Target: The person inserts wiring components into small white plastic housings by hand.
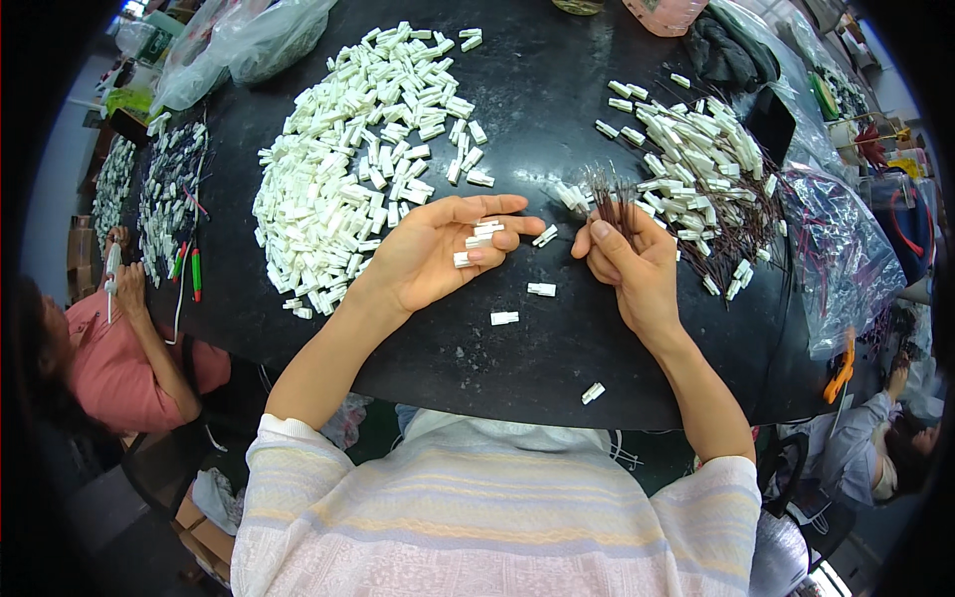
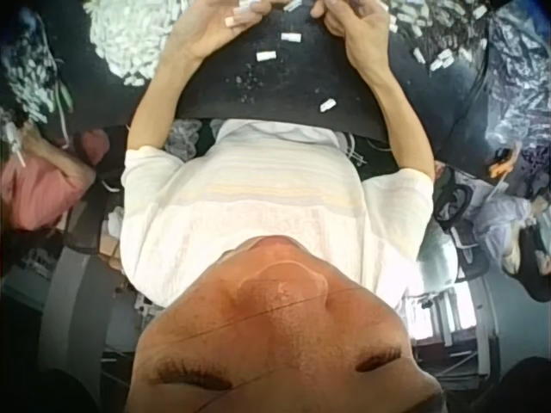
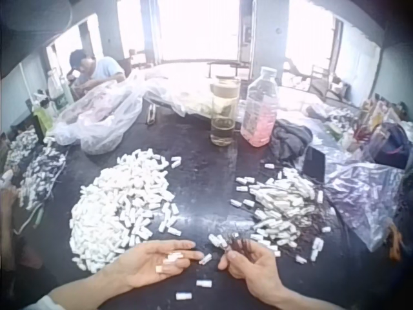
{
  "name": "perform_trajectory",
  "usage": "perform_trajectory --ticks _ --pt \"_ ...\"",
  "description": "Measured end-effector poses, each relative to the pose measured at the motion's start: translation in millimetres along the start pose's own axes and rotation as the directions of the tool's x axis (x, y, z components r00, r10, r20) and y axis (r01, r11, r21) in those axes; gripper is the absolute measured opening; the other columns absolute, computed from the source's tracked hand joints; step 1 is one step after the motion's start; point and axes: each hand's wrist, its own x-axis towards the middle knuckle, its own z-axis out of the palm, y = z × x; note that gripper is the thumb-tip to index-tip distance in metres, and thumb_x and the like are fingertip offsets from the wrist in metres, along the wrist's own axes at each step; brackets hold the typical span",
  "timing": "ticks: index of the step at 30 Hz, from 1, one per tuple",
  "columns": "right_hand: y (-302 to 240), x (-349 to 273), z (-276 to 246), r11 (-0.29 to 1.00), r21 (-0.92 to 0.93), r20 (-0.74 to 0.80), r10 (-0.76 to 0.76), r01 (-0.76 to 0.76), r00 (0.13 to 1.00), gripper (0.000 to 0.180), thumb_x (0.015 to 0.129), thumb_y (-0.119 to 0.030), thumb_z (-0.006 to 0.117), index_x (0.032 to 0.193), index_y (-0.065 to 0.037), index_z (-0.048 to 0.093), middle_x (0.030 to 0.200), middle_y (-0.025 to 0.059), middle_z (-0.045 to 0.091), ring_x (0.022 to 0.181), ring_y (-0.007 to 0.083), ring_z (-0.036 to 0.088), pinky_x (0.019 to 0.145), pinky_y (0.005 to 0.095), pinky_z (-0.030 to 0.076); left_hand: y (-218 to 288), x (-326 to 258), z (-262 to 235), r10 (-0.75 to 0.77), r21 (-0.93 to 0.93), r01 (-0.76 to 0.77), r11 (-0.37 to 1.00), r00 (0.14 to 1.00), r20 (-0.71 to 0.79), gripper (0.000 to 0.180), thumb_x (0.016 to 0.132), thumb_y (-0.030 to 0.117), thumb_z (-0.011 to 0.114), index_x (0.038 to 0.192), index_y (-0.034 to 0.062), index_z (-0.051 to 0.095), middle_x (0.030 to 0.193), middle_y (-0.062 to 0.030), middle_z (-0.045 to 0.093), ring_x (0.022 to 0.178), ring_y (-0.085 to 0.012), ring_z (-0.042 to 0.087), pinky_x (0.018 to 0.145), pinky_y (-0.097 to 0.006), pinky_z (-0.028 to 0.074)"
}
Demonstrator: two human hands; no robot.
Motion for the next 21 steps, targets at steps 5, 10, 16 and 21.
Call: perform_trajectory --ticks 5,10,16,21 --pt "0 -1 0 1.0 0.006 0.022 -0.015 0.015 1.0 0.015 0.089 -0.012 0.048 0.095 0.001 0.049 0.069 0.008 0.055 0.048 0.0026 0.034 0.042 0.0172 0.026 0 0 6 0.034 0.154 -0.029 0.988 0.999 -0.029 0.042 0.073 -0.008 0.035 0.114 -0.0155 0.036 0.113 -0.0313 0.043 0.071 -0.0124 0.044 0.051 -0.016 0.039" --pt "-4 -2 1 1.0 -0.012 0.034 -0.007 0.008 0.999 0.015 0.089 -0.013 0.048 0.095 0.001 0.049 0.067 0.0061 0.054 0.048 0.0022 0.034 0.043 0.0169 0.026 -1 -2 10 0.073 0.276 -0.076 0.958 0.997 0.019 0.033 0.083 0.002 0.042 0.113 -0.0124 0.041 0.106 -0.0272 0.05 0.068 -0.0101 0.045 0.048 -0.015 0.038" --pt "-6 -4 2 0.992 -0.125 0.024 0.0 0.003 1.0 0.013 0.085 -0.01 0.053 0.09 0.002 0.053 0.067 0.003 0.055 0.052 0.0033 0.042 0.046 0.0177 0.031 -2 -5 -1 0.134 0.546 -0.149 0.824 0.989 0.067 0.029 0.089 0.016 0.048 0.109 -0.0052 0.052 0.074 -0.0084 0.054 0.053 -0.0049 0.041 0.04 -0.014 0.029" --pt "-7 -6 7 0.972 -0.233 -0.026 -0.002 -0.004 1.0 0.01 0.079 -0.006 0.058 0.084 0.002 0.056 0.069 0.0034 0.057 0.06 0.0066 0.053 0.054 0.0193 0.04 -5 -5 5 0.151 0.636 -0.139 0.759 0.988 0.036 0.028 0.088 0.014 0.049 0.107 -0.0057 0.054 0.064 -0.0017 0.046 0.053 -0.0036 0.039 0.04 -0.014 0.026"
